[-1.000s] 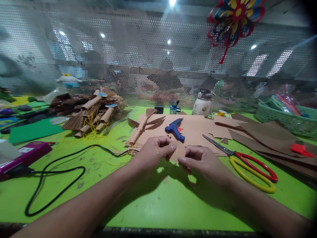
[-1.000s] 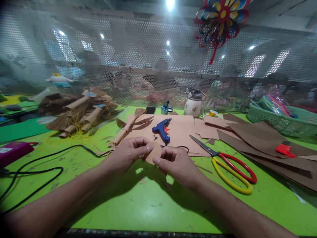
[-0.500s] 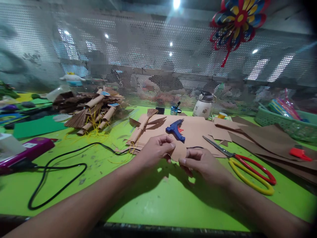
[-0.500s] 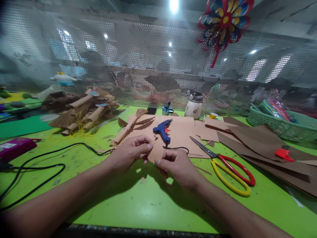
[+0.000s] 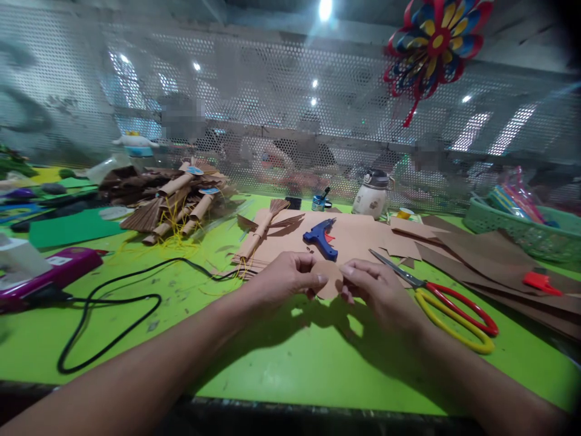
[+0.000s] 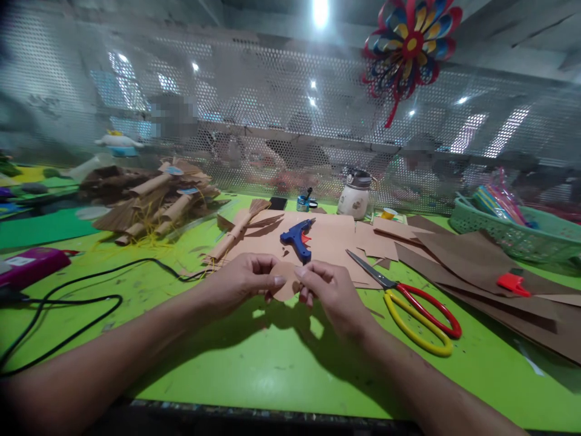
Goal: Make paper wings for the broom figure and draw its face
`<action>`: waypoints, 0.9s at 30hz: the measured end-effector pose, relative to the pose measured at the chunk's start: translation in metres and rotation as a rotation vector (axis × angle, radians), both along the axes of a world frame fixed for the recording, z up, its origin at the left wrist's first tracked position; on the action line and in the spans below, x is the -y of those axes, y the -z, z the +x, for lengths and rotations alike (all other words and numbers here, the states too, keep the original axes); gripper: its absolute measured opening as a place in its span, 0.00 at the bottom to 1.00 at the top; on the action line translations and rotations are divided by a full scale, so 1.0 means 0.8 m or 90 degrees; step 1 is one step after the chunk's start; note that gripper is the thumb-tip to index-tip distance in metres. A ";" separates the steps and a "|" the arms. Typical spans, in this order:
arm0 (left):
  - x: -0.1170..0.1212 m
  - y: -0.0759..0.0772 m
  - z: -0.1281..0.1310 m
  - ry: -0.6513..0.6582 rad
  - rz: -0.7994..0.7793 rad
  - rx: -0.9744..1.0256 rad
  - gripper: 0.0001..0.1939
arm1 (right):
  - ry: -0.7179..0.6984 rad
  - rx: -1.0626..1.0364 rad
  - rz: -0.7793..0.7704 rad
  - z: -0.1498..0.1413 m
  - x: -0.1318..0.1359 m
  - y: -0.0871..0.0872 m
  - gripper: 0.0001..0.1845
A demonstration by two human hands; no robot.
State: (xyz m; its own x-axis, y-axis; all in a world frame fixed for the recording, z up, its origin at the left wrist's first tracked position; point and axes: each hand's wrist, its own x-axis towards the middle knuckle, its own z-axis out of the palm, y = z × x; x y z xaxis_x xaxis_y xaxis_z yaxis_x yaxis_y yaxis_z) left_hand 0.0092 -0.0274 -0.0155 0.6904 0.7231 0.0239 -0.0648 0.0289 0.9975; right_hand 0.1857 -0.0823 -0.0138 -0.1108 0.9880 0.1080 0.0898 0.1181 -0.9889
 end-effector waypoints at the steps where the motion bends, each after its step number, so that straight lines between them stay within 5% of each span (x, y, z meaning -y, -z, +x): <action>1: 0.001 0.000 0.000 0.022 0.006 -0.008 0.06 | 0.018 0.018 0.008 0.000 0.000 -0.002 0.16; 9: 0.005 0.001 0.004 0.044 -0.004 -0.074 0.21 | 0.043 0.093 0.010 0.000 -0.002 -0.004 0.15; 15: 0.003 -0.021 0.000 -0.075 0.105 -0.137 0.15 | 0.046 0.061 0.019 0.003 -0.003 -0.002 0.15; 20: -0.013 -0.021 -0.005 -0.180 0.062 -0.047 0.16 | 0.093 -0.007 0.067 0.007 -0.009 -0.001 0.15; 27: -0.013 -0.028 -0.001 -0.224 0.193 -0.020 0.12 | 0.159 -0.065 0.118 0.020 -0.023 0.003 0.15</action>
State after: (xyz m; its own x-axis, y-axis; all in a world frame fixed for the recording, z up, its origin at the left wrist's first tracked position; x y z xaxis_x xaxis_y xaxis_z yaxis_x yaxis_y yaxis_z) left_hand 0.0087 -0.0169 0.0072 0.4075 0.8772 0.2538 0.0114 -0.2828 0.9591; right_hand 0.2016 -0.0639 -0.0161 0.1535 0.9458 0.2861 0.0407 0.2832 -0.9582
